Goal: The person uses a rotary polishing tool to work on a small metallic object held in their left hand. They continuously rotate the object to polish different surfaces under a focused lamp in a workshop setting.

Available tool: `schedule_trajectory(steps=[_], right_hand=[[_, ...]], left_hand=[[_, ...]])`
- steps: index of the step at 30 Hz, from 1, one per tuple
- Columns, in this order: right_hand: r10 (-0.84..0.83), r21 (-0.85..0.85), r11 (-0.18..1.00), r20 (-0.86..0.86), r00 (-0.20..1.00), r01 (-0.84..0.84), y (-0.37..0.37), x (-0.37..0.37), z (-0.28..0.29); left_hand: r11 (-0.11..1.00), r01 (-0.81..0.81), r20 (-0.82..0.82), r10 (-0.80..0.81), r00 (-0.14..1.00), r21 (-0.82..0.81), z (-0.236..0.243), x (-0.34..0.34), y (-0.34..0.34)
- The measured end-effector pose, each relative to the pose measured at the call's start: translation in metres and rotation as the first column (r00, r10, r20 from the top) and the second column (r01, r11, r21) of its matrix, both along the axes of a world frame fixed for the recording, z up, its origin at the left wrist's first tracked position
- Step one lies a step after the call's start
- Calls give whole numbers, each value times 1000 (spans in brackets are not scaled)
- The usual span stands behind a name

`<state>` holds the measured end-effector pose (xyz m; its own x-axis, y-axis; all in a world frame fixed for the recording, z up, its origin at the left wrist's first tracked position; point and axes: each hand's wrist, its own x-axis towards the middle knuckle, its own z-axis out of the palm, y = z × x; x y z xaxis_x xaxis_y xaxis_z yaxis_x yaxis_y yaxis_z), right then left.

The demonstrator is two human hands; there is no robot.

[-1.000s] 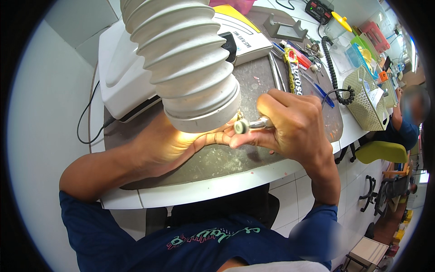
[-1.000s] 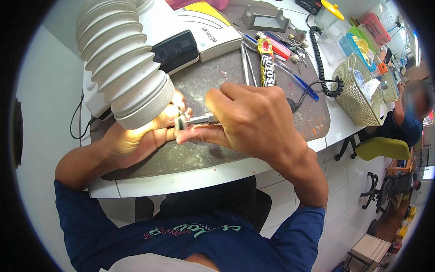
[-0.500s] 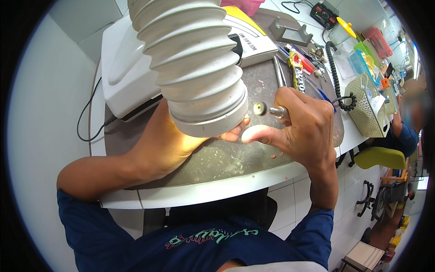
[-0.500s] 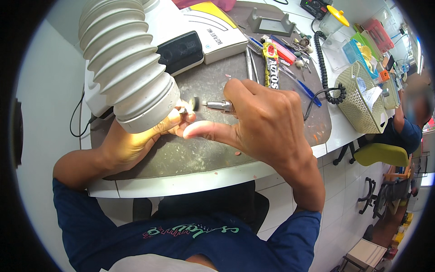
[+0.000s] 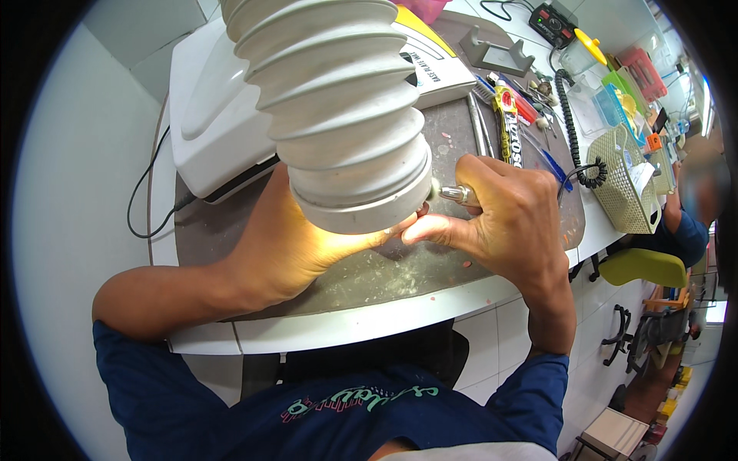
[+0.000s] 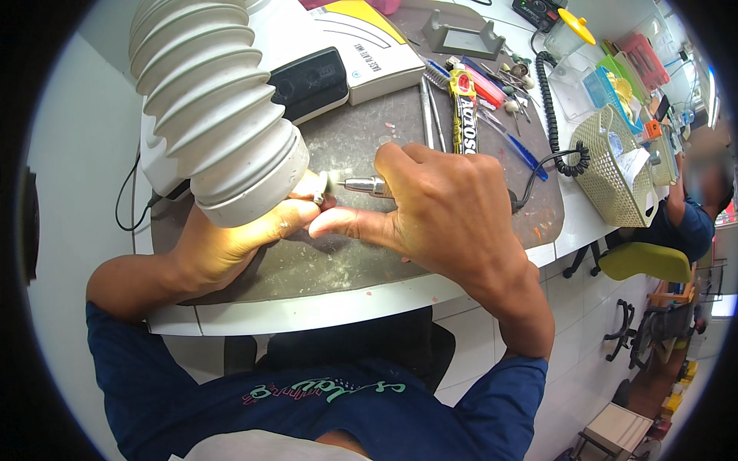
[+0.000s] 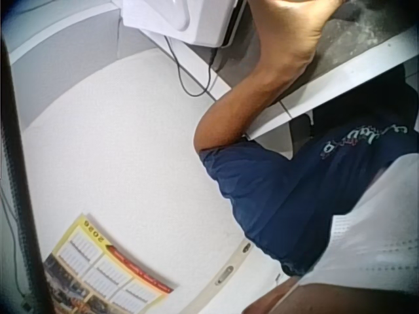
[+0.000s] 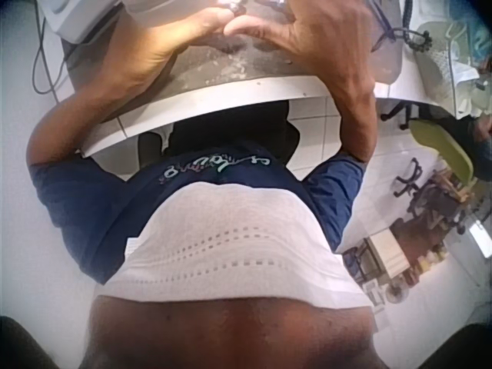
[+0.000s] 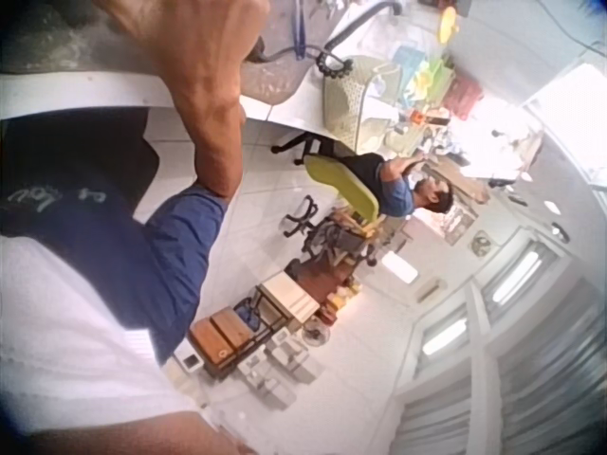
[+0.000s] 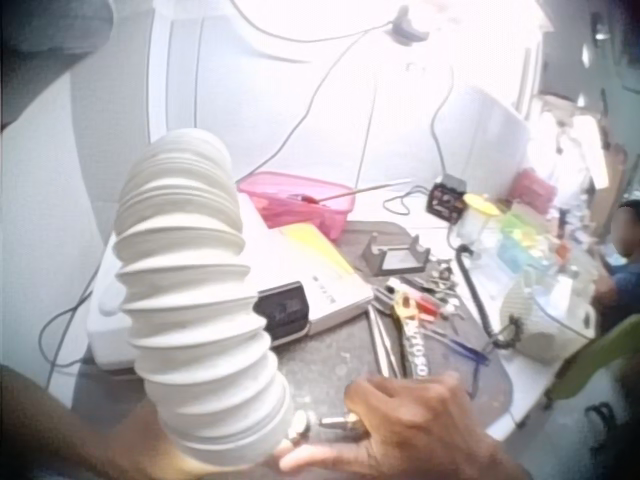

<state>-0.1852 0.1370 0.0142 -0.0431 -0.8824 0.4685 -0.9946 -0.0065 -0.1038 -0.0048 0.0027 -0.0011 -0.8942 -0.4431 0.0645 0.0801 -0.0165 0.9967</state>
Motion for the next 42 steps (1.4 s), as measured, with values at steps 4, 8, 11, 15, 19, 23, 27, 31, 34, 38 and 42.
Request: schedule_trajectory(steps=[4, 8, 11, 15, 19, 23, 27, 31, 34, 38, 42], right_hand=[[23, 8, 1000, -41, 999, -23, 0, 0, 3], [54, 13, 999, -61, 997, -53, 0, 3, 3], [45, 7, 999, -56, 997, -44, -1, 2, 4], [57, 1, 998, -70, 996, -58, -1, 2, 5], [77, -83, 993, -14, 997, -78, 0, -2, 6], [57, -95, 994, -8, 998, -57, 2, -4, 4], [49, -89, 995, -22, 999, -51, 2, -5, 4], [67, -69, 995, 5, 998, -67, 1, -3, 5], [52, -28, 998, -19, 998, -53, 0, -1, 5], [34, -1, 999, -18, 999, -35, 0, 0, 4], [37, -8, 999, -15, 999, -38, -2, 0, 3]], left_hand=[[999, -40, 61, 39, 997, 20, 0, 2, 1], [999, -48, 101, 47, 994, 5, 1, 2, 0], [998, -39, 102, 43, 994, -40, 3, 3, 0], [994, -23, 121, 37, 992, -110, 4, 3, -2], [994, -44, 98, 54, 994, -98, 0, 3, -2], [999, -47, 127, 49, 991, -20, 6, 2, 1], [992, -9, 81, -1, 997, 126, 5, 0, 1], [999, -12, 39, 11, 999, 39, 4, 0, -1], [997, -35, 61, 31, 998, 74, 1, 1, -1], [993, -35, 60, 29, 998, 113, 0, 1, -1], [990, -31, 57, 24, 998, 137, 2, 1, 0]])
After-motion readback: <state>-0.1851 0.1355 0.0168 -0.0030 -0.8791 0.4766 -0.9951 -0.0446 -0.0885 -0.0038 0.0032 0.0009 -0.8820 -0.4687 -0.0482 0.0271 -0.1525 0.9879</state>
